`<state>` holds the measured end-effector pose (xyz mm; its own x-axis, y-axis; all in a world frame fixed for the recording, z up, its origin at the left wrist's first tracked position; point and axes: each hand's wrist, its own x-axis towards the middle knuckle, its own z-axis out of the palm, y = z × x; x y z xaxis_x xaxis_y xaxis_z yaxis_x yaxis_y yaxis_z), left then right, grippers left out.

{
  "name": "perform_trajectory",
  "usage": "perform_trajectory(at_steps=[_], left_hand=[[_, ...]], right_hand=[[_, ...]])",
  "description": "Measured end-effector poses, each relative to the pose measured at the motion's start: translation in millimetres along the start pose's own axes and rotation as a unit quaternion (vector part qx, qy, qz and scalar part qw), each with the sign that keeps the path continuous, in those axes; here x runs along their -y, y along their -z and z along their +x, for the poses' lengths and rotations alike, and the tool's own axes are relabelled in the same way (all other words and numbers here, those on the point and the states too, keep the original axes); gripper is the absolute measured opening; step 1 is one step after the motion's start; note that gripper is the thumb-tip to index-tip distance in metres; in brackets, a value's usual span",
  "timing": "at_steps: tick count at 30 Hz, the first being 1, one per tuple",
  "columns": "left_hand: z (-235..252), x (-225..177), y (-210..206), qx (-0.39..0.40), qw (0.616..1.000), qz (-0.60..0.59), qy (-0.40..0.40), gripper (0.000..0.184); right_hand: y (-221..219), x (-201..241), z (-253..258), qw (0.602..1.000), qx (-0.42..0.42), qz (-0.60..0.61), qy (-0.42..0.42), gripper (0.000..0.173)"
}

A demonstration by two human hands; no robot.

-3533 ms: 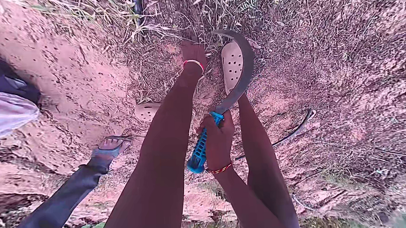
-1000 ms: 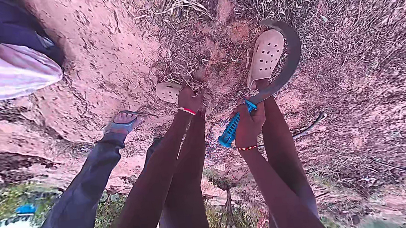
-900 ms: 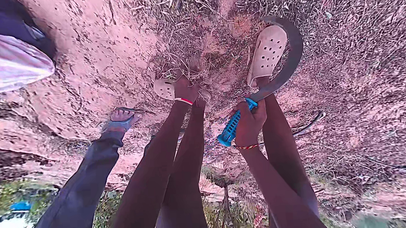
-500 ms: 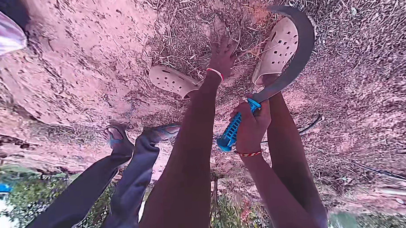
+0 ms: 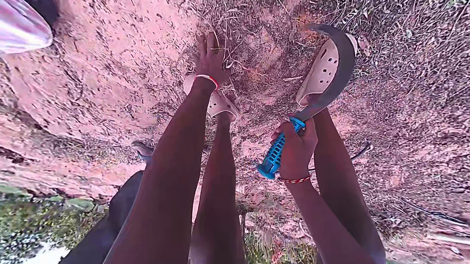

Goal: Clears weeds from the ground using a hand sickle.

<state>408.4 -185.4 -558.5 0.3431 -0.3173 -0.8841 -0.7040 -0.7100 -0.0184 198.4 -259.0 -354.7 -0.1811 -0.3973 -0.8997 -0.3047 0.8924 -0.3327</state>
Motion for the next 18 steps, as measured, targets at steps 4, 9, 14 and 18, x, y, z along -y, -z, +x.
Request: perform_trajectory(at_steps=[4,9,14,18], left_hand=[[-2.5,-32.6,-28.6,-0.012,0.996,-0.065,0.056,0.081],[-28.7,-44.8,-70.5,-0.013,0.989,-0.132,0.067,0.069],[-35.5,-45.9,-78.8,-0.017,0.969,-0.225,0.097,0.073],[-22.1,-40.3,-68.4,-0.093,0.920,-0.363,0.119,0.090]], right_hand=[[0.2,-3.2,-2.1,1.000,0.004,0.002,0.000,0.019],[-4.2,-7.7,-6.6,1.000,0.019,-0.014,0.005,0.018],[-5.0,-15.3,-8.9,0.999,0.033,-0.033,0.009,0.023],[-8.5,-18.5,-9.6,0.999,0.027,-0.032,0.008,0.022]])
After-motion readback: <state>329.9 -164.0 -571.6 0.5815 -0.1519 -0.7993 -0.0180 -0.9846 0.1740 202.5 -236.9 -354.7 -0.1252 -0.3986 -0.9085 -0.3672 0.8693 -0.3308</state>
